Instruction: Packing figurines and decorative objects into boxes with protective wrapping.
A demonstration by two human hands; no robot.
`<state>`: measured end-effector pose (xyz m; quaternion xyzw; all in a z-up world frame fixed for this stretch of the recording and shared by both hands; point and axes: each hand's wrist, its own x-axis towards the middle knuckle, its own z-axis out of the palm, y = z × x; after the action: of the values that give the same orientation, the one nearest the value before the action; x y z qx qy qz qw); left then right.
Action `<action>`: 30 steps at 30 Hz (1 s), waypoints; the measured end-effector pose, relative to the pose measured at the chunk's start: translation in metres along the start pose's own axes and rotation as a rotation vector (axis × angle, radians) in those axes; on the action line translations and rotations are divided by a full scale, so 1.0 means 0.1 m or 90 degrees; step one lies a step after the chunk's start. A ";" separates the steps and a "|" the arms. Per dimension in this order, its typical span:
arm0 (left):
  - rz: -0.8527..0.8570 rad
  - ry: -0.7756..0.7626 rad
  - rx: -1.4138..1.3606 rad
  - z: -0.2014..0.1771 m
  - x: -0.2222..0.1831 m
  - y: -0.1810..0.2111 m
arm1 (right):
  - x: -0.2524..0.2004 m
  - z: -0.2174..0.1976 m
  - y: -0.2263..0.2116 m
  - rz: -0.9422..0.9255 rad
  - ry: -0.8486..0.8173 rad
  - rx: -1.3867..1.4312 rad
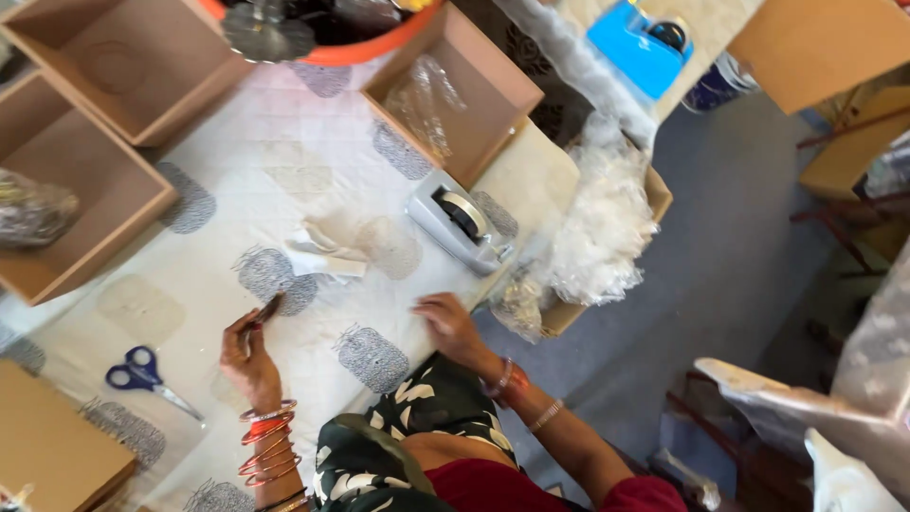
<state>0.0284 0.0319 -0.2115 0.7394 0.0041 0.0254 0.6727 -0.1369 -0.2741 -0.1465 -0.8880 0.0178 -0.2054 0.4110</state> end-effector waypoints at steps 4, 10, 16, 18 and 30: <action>0.002 -0.008 0.104 0.06 0.00 0.22 | -0.97 -0.43 0.69 0.170 0.186 -0.225; 0.000 -0.064 0.214 0.12 -0.03 0.47 | -1.15 -0.85 0.96 0.413 0.206 -0.295; -0.079 -0.008 0.249 -0.10 -0.10 0.48 | -1.57 -0.68 1.46 0.419 -0.032 -0.421; -0.121 0.037 0.247 -0.20 -0.12 0.50 | -1.94 -0.65 1.96 0.368 0.126 -0.273; -0.073 0.089 0.131 -0.28 -0.19 0.63 | -0.86 -1.53 1.33 0.436 0.600 0.666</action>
<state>0.0065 0.0531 -0.1472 0.7995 0.0956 0.0378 0.5918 -0.2558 -0.4551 -0.1866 -0.3429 0.3641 -0.4045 0.7657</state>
